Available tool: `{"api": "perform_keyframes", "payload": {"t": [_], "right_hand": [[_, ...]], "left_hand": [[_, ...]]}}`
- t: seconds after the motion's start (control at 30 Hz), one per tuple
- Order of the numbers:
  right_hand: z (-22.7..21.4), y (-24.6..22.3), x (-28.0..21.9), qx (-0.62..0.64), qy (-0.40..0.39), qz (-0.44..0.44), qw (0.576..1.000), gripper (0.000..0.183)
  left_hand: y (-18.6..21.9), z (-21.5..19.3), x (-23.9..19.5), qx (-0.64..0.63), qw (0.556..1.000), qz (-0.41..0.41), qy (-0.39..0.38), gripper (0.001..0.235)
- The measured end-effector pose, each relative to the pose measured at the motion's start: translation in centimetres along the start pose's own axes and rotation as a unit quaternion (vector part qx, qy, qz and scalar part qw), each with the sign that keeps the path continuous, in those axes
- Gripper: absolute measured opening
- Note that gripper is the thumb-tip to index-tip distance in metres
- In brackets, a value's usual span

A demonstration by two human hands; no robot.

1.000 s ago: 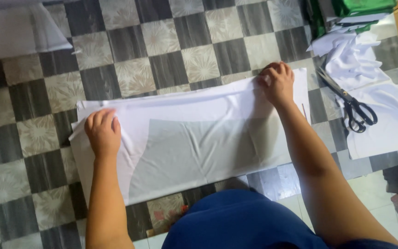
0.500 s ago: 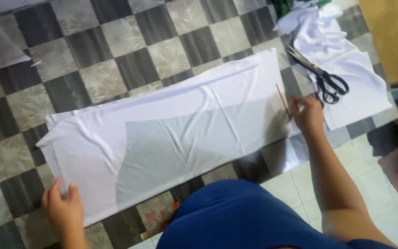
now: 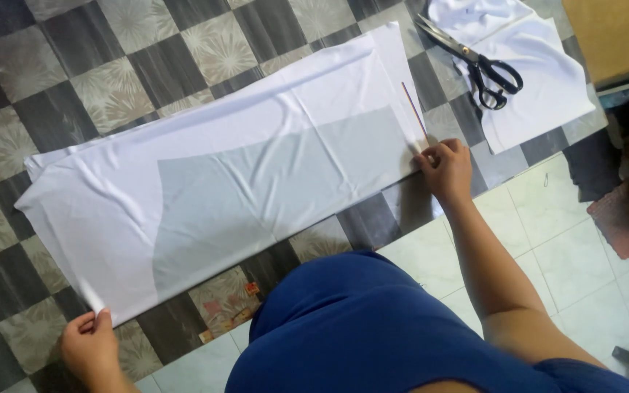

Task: Cut white fabric into specific patterns using large scissors on a checkered table

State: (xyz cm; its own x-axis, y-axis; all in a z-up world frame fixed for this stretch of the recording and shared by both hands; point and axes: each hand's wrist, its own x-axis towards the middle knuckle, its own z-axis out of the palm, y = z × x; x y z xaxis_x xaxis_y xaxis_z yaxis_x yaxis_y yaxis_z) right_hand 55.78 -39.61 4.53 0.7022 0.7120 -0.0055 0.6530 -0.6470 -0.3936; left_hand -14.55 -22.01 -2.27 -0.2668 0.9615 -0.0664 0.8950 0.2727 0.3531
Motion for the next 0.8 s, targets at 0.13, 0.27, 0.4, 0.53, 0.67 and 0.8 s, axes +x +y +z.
{"api": "perform_keyframes", "payload": {"t": [0.13,0.27,0.4,0.53,0.67,0.8], "right_hand": [[0.8,1.2,0.5,0.047,-0.013,0.040,0.998,0.014],[-0.6,0.8,0.1,0.095,-0.003,0.043,0.995,0.011],[-1.3,0.3,0.0,0.074,-0.049,0.068,0.994,0.012],[-0.8,1.3,0.3,0.084,-0.071,0.073,0.991,0.013],[-0.6,2.2,0.6,0.063,-0.072,0.048,0.994,0.016],[-0.9,1.8,0.7,0.024,-0.085,0.010,0.996,0.018]], "left_hand": [[-1.0,0.9,0.4,-0.070,0.997,0.003,0.016,0.016],[-1.8,1.1,0.5,-0.106,0.994,0.003,0.027,0.018],[-1.2,0.5,0.3,-0.125,0.992,-0.006,0.018,0.014],[-1.1,-0.8,0.2,-0.153,0.988,-0.012,0.024,0.010],[-0.5,-0.4,0.2,-0.208,0.974,-0.085,0.043,0.007],[-0.3,-0.9,0.2,-0.146,0.988,-0.043,0.027,0.008]]}}
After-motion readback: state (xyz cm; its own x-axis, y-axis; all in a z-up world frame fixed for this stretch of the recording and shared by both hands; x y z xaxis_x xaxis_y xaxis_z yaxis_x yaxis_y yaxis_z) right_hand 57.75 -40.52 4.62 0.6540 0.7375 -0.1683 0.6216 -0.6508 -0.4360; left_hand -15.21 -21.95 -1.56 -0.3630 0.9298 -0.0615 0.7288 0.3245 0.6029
